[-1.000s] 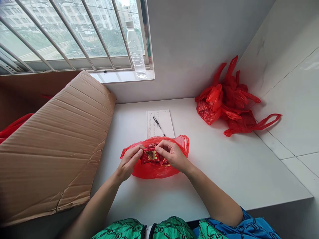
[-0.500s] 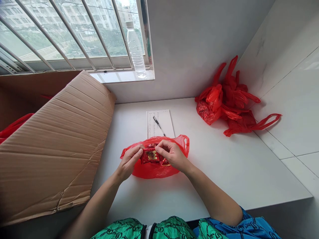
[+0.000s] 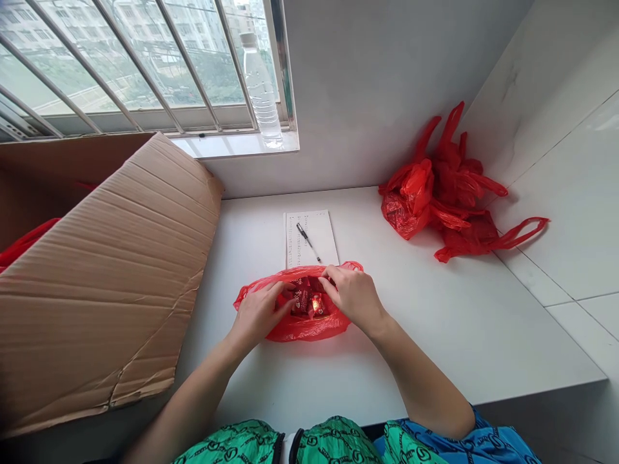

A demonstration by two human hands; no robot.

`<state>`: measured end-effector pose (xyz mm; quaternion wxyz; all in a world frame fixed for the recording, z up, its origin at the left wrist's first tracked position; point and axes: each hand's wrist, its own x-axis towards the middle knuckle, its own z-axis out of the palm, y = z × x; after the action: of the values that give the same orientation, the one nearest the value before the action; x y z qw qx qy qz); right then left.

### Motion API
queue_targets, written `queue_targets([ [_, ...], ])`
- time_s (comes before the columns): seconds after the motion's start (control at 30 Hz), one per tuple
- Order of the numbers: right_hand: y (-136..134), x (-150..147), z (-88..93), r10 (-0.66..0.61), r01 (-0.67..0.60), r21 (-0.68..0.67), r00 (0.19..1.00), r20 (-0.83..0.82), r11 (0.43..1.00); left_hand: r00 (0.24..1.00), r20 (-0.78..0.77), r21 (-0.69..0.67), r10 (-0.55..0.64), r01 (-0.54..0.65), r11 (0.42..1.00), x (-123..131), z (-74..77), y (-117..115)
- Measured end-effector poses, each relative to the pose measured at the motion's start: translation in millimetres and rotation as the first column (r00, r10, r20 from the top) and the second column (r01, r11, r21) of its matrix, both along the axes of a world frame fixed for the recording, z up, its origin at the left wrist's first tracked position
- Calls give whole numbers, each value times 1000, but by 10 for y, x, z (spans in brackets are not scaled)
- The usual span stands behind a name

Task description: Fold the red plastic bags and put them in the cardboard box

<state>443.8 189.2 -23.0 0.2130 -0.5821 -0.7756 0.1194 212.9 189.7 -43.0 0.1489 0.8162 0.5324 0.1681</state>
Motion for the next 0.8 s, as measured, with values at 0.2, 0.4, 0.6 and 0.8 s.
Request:
queue_targets([
  [0.2,20,-1,-44,-22,22,-27,1000,-6,999,989,-139,-15,47,-50,999,91,-34,-49],
  [0.4,37,-12,-93,5,-6,-42,999,-34,999,1000,-14,-119,6,-8,993,97,-26,-68],
  [0.6,39,-12,-77,-20,17,-64,998,-53,998,972,232,2,-25,25,1000,14,67,-14],
  [0.8,3,-48,-6,20,-40,-106,983,-182,994,884,461,89,-73,36,995,-24,88,1],
])
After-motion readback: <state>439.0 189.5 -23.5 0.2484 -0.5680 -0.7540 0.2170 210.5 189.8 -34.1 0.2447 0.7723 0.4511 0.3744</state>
